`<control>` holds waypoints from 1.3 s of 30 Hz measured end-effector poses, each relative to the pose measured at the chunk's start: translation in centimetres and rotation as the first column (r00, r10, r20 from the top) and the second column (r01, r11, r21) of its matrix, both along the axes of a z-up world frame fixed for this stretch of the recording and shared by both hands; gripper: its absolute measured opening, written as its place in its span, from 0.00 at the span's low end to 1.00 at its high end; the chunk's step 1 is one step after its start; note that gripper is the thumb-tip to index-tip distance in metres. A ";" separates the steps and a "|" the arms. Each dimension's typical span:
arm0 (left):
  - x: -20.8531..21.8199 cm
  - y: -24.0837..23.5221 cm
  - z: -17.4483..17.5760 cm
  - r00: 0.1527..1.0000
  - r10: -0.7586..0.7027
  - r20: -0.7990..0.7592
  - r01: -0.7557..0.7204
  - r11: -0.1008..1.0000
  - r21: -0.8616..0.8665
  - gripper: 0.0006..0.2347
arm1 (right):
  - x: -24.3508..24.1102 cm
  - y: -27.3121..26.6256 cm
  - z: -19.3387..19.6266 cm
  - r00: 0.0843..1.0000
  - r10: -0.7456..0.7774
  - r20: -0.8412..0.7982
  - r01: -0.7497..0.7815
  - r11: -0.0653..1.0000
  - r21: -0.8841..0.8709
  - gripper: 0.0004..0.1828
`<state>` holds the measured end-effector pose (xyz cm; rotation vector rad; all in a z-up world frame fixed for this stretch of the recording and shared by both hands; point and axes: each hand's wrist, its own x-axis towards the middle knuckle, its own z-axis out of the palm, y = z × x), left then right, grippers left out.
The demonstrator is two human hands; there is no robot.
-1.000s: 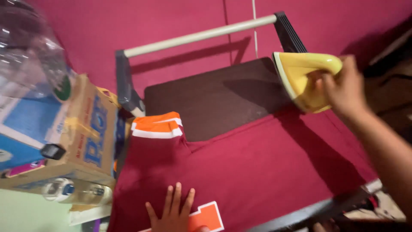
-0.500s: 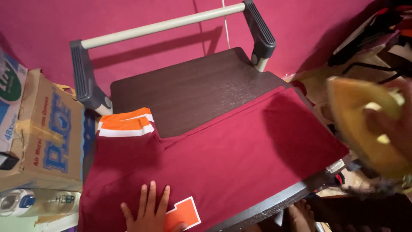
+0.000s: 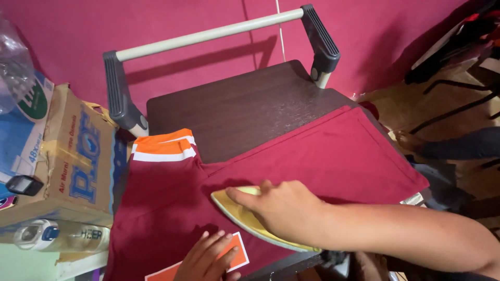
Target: Ironing a maroon sports jersey on a flat surface using a handheld iron.
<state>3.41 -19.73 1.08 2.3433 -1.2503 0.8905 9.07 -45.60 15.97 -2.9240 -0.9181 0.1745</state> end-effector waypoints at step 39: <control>-0.9 1.2 -4.7 0.949 0.296 0.104 -0.314 0.900 0.302 0.40 | 9.2 -20.2 -2.0 0.661 -0.735 0.151 0.748 0.630 -0.209 0.32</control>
